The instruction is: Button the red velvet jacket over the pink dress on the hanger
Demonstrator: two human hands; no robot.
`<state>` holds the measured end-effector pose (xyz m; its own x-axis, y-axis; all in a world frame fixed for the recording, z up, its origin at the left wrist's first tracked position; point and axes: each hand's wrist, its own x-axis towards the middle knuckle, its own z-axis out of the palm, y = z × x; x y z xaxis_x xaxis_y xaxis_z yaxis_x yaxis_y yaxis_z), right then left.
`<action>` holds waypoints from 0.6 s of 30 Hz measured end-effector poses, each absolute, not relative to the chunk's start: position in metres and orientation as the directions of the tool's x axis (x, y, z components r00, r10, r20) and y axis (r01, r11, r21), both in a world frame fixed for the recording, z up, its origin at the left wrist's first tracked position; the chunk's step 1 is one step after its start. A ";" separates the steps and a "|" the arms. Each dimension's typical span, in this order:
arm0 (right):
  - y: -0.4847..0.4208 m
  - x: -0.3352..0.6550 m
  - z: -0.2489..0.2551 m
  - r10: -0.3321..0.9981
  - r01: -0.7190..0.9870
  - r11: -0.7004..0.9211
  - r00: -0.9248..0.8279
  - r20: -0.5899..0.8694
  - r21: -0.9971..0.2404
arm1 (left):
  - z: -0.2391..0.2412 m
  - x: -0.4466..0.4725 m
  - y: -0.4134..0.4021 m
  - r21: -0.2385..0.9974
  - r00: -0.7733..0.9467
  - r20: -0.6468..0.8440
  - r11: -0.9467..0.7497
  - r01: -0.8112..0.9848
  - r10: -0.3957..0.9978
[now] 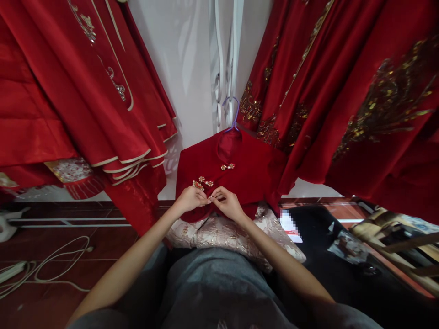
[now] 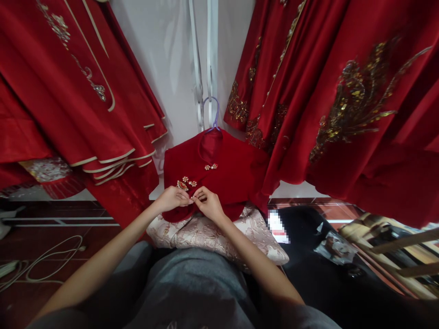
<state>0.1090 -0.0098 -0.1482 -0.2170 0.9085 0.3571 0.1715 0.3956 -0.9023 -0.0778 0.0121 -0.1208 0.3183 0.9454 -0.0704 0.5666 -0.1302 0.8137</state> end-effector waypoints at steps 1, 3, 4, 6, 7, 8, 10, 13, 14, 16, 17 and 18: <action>-0.009 0.110 -0.148 0.907 0.166 0.394 -0.229 0.354 -0.904 | -0.122 -0.078 0.012 0.811 0.316 -0.063 -0.136 0.569 0.947; -0.008 0.111 -0.147 0.903 0.158 0.396 -0.244 0.353 -0.905 | -0.123 -0.076 0.012 0.818 0.305 -0.064 -0.125 0.562 0.950; -0.008 0.111 -0.148 0.901 0.157 0.400 -0.246 0.356 -0.903 | -0.123 -0.076 0.011 0.826 0.301 -0.073 -0.112 0.553 0.951; -0.007 0.111 -0.148 0.901 0.167 0.404 -0.243 0.360 -0.899 | -0.122 -0.074 0.010 0.842 0.304 -0.088 -0.093 0.532 0.948; -0.007 0.111 -0.149 0.902 0.175 0.404 -0.241 0.359 -0.898 | -0.121 -0.073 0.009 0.848 0.307 -0.089 -0.089 0.522 0.947; -0.007 0.111 -0.150 0.903 0.183 0.402 -0.241 0.356 -0.897 | -0.120 -0.072 0.009 0.852 0.310 -0.090 -0.088 0.515 0.946; -0.008 0.110 -0.152 0.904 0.197 0.400 -0.243 0.351 -0.895 | -0.119 -0.070 0.007 0.850 0.310 -0.095 -0.085 0.520 0.946; -0.010 0.108 -0.154 0.897 0.214 0.418 -0.253 0.364 -0.883 | -0.118 -0.071 0.007 0.816 0.299 -0.107 -0.088 0.571 0.948; -0.011 0.107 -0.155 0.892 0.226 0.430 -0.257 0.373 -0.874 | -0.117 -0.072 0.007 0.794 0.299 -0.098 -0.107 0.599 0.949; -0.014 0.105 -0.156 0.881 0.260 0.458 -0.261 0.395 -0.850 | -0.114 -0.074 0.006 0.736 0.312 -0.063 -0.167 0.656 0.948; -0.015 0.105 -0.156 0.874 0.281 0.474 -0.263 0.408 -0.834 | -0.112 -0.076 0.005 0.702 0.323 -0.041 -0.203 0.682 0.946; -0.017 0.104 -0.156 0.868 0.303 0.488 -0.266 0.420 -0.818 | -0.110 -0.077 0.005 0.668 0.328 -0.017 -0.234 0.707 0.945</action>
<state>0.1038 -0.0166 -0.1564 -0.2656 0.8680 0.4195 0.3028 0.4883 -0.8185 -0.0772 0.0046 -0.1102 0.3280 0.9445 -0.0166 0.7070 -0.2337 0.6675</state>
